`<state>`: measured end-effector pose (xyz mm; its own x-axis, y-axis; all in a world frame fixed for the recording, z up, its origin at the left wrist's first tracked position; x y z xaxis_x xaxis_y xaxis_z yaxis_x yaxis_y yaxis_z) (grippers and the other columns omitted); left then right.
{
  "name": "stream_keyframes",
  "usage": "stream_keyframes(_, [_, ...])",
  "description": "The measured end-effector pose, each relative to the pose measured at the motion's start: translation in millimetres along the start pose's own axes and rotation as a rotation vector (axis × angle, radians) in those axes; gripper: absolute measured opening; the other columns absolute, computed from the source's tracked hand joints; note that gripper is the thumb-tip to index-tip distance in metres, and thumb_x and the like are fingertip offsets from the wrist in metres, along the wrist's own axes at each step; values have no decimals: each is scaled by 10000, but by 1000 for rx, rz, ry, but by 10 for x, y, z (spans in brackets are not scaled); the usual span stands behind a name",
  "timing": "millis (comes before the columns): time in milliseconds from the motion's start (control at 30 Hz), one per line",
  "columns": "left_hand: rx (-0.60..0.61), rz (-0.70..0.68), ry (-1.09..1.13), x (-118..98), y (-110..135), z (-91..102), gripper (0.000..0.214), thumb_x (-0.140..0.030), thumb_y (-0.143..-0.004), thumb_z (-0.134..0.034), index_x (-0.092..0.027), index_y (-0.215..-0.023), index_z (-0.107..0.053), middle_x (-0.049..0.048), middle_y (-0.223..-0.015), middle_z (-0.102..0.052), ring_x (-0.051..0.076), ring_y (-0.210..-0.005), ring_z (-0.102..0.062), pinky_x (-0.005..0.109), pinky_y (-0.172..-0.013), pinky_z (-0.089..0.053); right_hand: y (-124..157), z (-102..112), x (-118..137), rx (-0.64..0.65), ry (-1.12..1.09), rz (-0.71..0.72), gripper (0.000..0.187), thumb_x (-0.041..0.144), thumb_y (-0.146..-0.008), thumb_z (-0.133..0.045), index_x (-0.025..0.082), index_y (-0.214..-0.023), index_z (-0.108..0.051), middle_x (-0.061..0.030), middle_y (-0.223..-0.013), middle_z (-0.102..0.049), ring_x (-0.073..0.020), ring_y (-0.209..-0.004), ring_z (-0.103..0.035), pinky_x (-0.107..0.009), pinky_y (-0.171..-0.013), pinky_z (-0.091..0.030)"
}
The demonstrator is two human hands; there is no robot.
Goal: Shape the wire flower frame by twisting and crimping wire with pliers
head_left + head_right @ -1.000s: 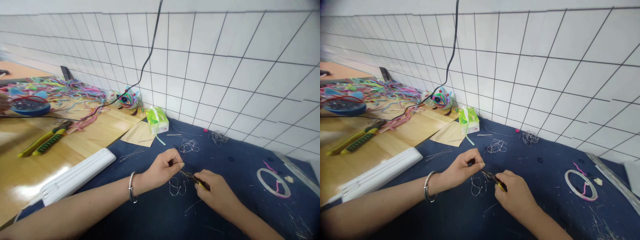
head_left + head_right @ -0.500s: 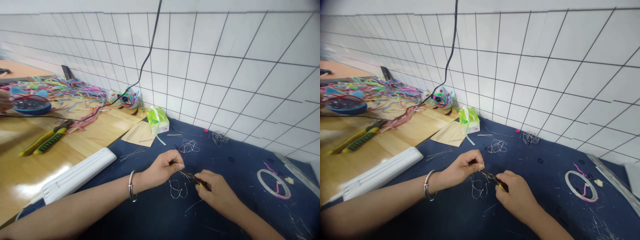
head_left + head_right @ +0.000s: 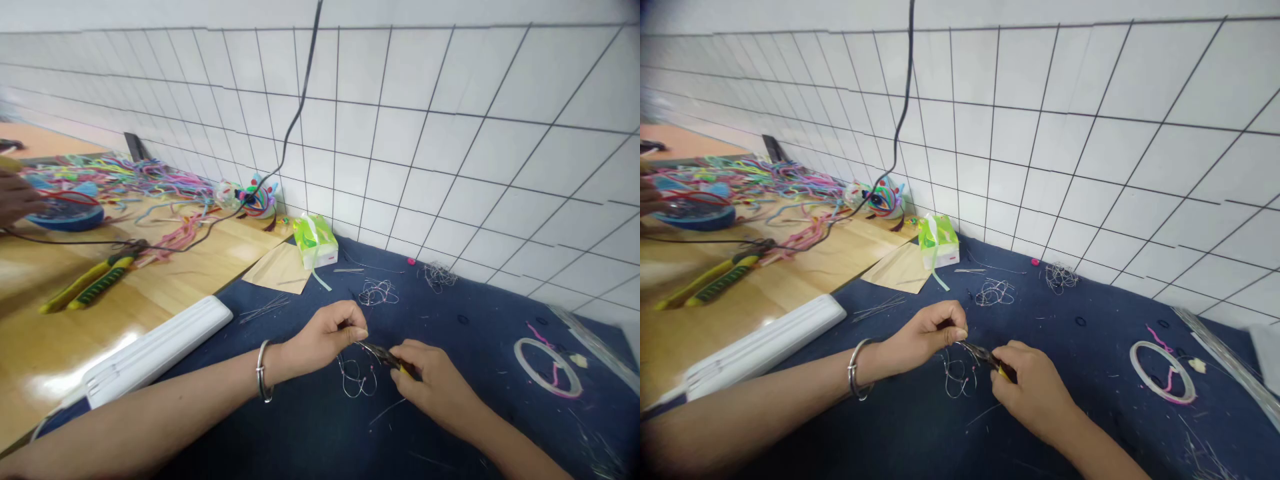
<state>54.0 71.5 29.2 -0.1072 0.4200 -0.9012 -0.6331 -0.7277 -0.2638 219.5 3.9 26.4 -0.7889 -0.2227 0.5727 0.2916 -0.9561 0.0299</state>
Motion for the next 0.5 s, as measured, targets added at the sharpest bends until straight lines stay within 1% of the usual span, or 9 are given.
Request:
stream_keyframes(167, [31, 24, 41, 28, -16, 7, 95, -164, -819, -513, -132, -730, -509, -20, -695, -476, 80, -643, -422, 211, -608, -341, -9, -12, -27, 4, -23, -5, 100, 169, -754, -469, 190, -677, -530, 32, -661, -481, -96, -601, -451, -226, -561, -312])
stream_keyframes(300, [64, 48, 109, 75, -27, 15, 101, -187, -824, -514, -131, -742, -499, -25, -677, -455, 76, -613, -391, 207, -578, -324, -43, -34, -46, 39, -128, -26, 95, 168, -746, -479, 196, -741, -569, 29, -690, -486, -96, -616, -460, -216, -563, -337])
stream_keyframes(400, [64, 26, 122, 88, -29, 20, 103, -188, -824, -518, -131, -741, -499, -20, -688, -463, 81, -627, -403, 213, -593, -333, -59, -57, -64, 50, -168, -27, 128, 160, -734, -487, 200, -798, -590, 26, -713, -492, -96, -622, -466, -213, -565, -354])
stream_keyframes(500, [63, -12, 103, 85, -30, 22, 102, -184, -821, -527, -130, -736, -509, -10, -713, -485, 90, -663, -436, 223, -627, -352, -53, -76, -88, 18, -135, -2, 137, 158, -733, -488, 202, -813, -589, 26, -715, -491, -96, -612, -468, -218, -564, -355])
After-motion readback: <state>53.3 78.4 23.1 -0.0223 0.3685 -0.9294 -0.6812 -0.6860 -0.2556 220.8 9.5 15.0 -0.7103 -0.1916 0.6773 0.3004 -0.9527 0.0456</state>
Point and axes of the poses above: each hand's wrist, its own y-axis away from the middle knuckle, its own z-axis out of the back of the hand, x = y × z, the point moved 4 cm from there along -y, towards the middle knuckle
